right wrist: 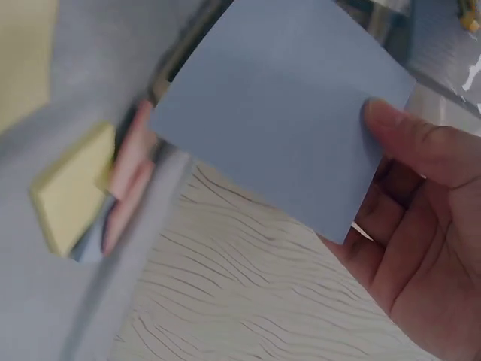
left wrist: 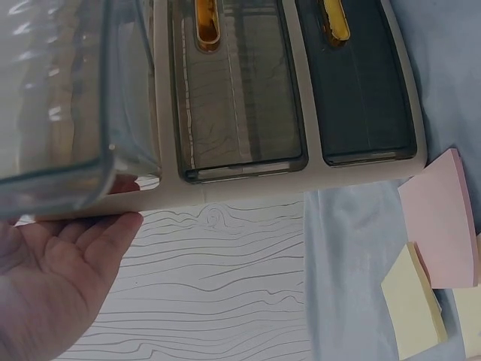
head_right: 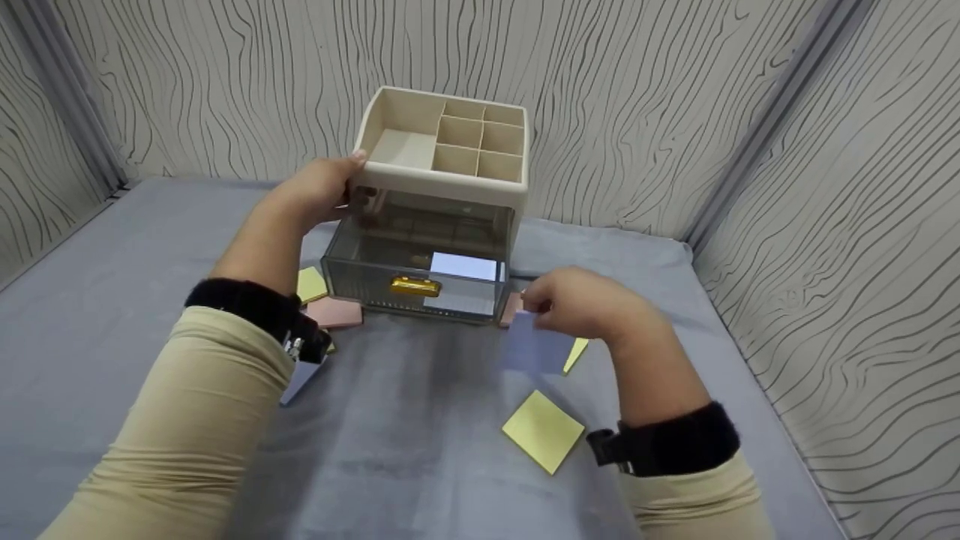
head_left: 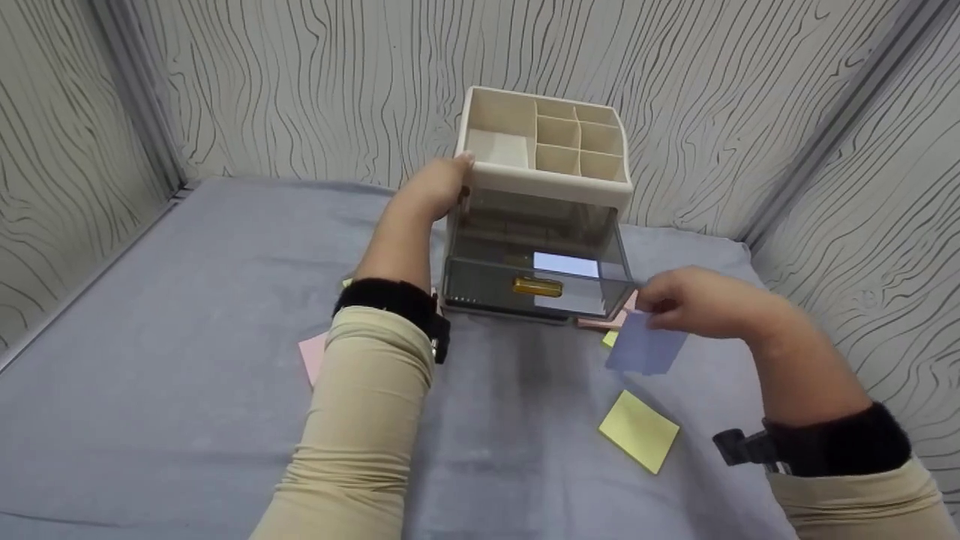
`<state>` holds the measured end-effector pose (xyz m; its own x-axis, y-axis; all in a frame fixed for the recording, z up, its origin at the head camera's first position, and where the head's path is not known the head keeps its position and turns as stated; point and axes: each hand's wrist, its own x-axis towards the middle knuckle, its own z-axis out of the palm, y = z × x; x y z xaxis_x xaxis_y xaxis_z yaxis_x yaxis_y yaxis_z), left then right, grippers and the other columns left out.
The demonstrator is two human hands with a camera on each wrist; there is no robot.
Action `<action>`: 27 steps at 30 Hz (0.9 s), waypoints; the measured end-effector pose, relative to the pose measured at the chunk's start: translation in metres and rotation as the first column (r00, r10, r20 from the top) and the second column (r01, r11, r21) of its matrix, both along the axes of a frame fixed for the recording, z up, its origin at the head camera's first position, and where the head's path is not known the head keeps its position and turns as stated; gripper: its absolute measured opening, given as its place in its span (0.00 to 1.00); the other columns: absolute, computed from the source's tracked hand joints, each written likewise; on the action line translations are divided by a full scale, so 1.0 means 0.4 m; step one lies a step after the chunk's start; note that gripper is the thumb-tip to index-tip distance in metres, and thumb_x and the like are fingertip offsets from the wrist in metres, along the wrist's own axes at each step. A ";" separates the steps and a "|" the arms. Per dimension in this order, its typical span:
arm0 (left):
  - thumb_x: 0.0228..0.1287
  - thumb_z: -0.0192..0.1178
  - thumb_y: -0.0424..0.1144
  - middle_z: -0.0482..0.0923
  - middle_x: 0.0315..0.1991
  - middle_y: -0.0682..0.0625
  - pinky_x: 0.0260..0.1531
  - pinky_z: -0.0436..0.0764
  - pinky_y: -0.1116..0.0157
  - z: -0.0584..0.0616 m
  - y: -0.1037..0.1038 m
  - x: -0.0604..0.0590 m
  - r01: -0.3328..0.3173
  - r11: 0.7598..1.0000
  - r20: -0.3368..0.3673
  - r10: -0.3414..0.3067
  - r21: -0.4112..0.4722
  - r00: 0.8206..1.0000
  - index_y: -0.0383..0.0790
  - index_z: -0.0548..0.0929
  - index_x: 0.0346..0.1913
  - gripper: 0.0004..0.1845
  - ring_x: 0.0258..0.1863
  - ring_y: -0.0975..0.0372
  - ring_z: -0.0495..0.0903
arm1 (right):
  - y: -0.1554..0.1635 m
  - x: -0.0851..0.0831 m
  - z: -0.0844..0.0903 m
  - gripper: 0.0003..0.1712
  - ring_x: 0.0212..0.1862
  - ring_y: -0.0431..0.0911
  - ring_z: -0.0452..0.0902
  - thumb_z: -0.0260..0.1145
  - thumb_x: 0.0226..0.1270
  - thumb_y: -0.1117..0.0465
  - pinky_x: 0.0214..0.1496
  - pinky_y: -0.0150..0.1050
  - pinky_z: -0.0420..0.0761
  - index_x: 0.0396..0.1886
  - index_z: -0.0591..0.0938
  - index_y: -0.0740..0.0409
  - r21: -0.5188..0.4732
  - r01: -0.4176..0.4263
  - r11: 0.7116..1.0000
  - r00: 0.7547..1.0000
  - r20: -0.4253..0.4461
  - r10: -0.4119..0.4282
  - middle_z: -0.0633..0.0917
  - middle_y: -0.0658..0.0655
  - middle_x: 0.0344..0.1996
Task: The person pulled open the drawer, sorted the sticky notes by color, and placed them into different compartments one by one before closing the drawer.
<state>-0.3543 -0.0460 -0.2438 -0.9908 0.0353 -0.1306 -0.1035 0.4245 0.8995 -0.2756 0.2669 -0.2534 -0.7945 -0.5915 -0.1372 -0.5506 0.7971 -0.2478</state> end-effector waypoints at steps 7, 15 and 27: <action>0.71 0.29 0.57 0.72 0.47 0.46 0.54 0.67 0.57 0.000 -0.001 0.000 0.010 1.000 -0.023 -0.011 -0.015 1.000 0.40 0.70 0.59 0.30 0.45 0.58 0.70 | 0.031 0.006 0.113 0.02 0.31 0.46 0.75 0.60 0.59 0.69 0.30 0.42 0.77 0.31 0.78 0.60 0.039 0.121 0.992 0.971 -0.212 -0.110 0.79 0.54 0.28; 0.70 0.29 0.58 0.71 0.49 0.46 0.56 0.65 0.56 0.002 0.000 0.002 0.017 1.000 0.004 -0.017 -0.019 1.000 0.40 0.70 0.58 0.30 0.49 0.58 0.69 | 0.010 0.001 0.180 0.02 0.36 0.56 0.75 0.57 0.60 0.72 0.38 0.52 0.75 0.32 0.76 0.65 -0.078 0.172 0.982 0.817 -0.545 -0.186 0.79 0.63 0.32; 0.71 0.30 0.57 0.71 0.53 0.47 0.61 0.61 0.54 0.002 -0.004 0.004 0.022 1.000 -0.006 -0.022 -0.003 1.000 0.40 0.69 0.61 0.30 0.56 0.57 0.67 | -0.117 -0.017 0.193 0.07 0.40 0.55 0.75 0.54 0.65 0.69 0.43 0.51 0.76 0.38 0.77 0.68 -0.378 0.181 0.908 0.710 -0.588 -0.387 0.80 0.65 0.36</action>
<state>-0.3529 -0.0478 -0.2432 -0.9906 0.0572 -0.1244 -0.0882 0.4289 0.8991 -0.2825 0.2200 -0.1764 -0.7647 -0.2519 0.5931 -0.4152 0.8965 -0.1546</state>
